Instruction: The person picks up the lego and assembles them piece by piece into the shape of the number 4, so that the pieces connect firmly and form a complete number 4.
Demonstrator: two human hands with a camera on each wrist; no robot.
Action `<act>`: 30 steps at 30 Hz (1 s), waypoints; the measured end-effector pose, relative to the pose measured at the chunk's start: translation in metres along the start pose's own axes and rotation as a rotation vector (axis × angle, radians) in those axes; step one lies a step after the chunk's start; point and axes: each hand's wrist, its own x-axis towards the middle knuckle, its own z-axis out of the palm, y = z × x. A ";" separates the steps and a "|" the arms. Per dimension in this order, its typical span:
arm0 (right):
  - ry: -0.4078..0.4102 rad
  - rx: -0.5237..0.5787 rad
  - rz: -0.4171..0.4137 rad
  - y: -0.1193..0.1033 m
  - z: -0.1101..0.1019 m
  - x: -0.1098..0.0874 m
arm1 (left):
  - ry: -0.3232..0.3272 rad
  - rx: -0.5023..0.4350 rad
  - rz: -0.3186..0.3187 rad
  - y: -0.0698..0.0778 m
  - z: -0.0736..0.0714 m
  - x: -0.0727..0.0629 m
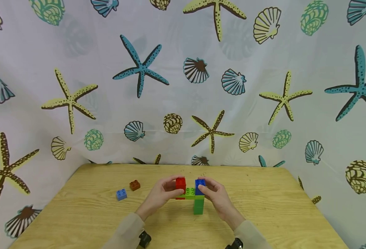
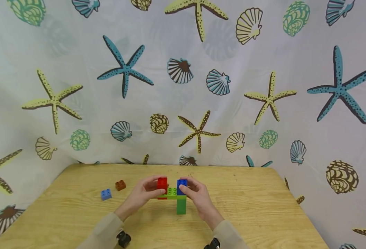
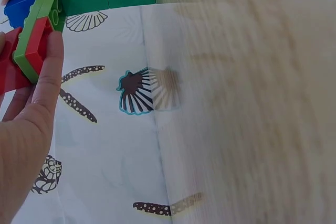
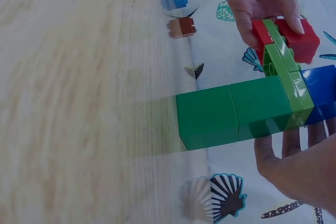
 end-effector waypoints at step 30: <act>0.007 -0.016 -0.021 0.004 0.001 0.001 | -0.017 -0.053 -0.063 0.005 -0.006 0.001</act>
